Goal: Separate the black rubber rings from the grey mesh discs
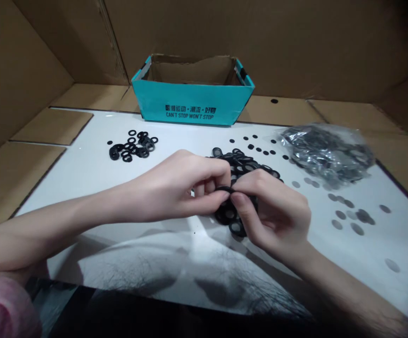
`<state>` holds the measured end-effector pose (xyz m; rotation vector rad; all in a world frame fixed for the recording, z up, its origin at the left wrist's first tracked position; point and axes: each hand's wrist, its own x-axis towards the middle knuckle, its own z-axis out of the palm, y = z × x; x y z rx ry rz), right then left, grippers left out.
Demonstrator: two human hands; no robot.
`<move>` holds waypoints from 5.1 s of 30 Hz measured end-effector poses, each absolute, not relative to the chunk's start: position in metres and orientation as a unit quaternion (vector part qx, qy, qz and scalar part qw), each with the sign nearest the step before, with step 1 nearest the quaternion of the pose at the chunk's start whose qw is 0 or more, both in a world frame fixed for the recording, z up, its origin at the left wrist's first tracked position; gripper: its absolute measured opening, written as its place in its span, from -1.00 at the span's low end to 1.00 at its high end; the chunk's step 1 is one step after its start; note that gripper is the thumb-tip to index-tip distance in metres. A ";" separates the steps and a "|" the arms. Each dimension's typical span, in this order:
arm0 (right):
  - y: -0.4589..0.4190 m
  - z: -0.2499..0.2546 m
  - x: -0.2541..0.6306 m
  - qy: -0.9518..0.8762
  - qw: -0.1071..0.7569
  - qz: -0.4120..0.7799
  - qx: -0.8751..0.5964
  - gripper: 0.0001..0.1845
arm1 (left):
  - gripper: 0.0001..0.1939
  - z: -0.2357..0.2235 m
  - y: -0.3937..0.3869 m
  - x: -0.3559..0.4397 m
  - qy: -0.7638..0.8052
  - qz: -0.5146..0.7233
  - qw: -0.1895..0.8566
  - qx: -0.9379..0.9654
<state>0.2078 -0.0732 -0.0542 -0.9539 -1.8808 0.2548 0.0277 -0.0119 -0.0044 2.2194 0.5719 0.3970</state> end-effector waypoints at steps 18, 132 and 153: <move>-0.076 -0.065 0.203 -0.508 0.512 0.582 -0.377 -0.64 | -0.88 -0.009 -0.018 0.025 0.192 0.250 0.274 0.909; -0.086 -0.031 0.319 -0.669 0.306 -0.009 -0.677 -0.84 | -0.51 -0.034 0.148 -0.098 0.507 -0.222 0.129 0.823; -0.091 -0.107 0.409 -0.623 0.185 -0.072 -0.756 -0.68 | -0.54 -0.016 0.130 -0.091 0.458 -0.100 0.133 0.873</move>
